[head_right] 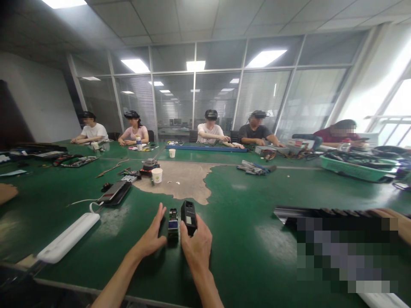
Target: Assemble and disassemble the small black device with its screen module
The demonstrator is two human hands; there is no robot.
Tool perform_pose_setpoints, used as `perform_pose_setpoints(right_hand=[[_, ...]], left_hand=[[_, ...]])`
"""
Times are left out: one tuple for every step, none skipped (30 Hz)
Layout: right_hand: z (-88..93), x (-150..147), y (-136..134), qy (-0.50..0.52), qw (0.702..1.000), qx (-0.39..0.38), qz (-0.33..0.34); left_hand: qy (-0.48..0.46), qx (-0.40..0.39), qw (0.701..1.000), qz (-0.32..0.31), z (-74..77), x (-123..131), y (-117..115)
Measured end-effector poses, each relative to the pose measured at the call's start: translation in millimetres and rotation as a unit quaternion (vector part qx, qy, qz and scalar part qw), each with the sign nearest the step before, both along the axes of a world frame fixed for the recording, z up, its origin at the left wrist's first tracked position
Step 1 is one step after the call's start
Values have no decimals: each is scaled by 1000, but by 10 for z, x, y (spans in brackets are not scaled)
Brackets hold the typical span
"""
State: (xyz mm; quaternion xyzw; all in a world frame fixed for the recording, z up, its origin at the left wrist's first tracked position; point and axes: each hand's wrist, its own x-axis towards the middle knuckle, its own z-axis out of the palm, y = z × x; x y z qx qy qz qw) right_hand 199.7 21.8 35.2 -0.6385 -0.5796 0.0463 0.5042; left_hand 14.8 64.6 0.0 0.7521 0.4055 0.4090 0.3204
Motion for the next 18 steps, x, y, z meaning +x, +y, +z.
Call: perform_pose_setpoints(right_hand=[[49, -49, 11, -4, 1000, 6, 5], [95, -104, 22, -10, 1000, 9, 11], [135, -162, 33, -18, 1000, 10, 16], [167, -221, 43, -29, 999, 7, 19], [190, -279, 51, -41, 999, 3, 21], [201, -333, 57, -53, 998, -3, 19], [203, -381, 61, -66, 998, -10, 16], [195, -422, 63, -77, 997, -17, 12], [180, -456, 64, -88, 996, -22, 6], [161, -482, 64, -97, 995, -26, -2], [141, -502, 64, -107, 994, -29, -8], [124, -515, 65, -117, 993, -30, -15], [110, -523, 66, -126, 991, -31, -20], [101, -527, 69, -134, 990, -33, -23], [99, -528, 73, -140, 989, -35, -25], [103, -528, 78, -144, 988, -39, -25], [112, -529, 84, -147, 988, -42, -26], [124, -529, 89, -149, 987, -45, -25]], left_hand=[[-18, -6, 1000, 7, -3, -7, 12], [-33, -11, 999, 13, -4, -13, 23], [-42, -13, 999, 18, -3, -19, 31], [-47, -12, 999, 25, 0, -23, 36], [-45, -9, 998, 30, 2, -27, 39], [-41, -3, 998, 36, 4, -30, 41], [-36, 4, 999, 41, 4, -32, 41], [-30, 11, 999, 43, 2, -33, 42], [-28, 17, 999, 44, -2, -33, 43], [-27, 21, 998, 44, -8, -33, 44], [-29, 24, 998, 44, -14, -32, 47], [-31, 25, 998, 45, -21, -31, 51], [-35, 25, 998, 48, -28, -30, 56], [-38, 23, 998, 50, -34, -28, 62], [-41, 21, 998, 52, -40, -27, 68], [-43, 20, 997, 53, -46, -26, 75], [-47, 19, 997, 52, -52, -25, 82], [-50, 19, 997, 50, -59, -24, 89]])
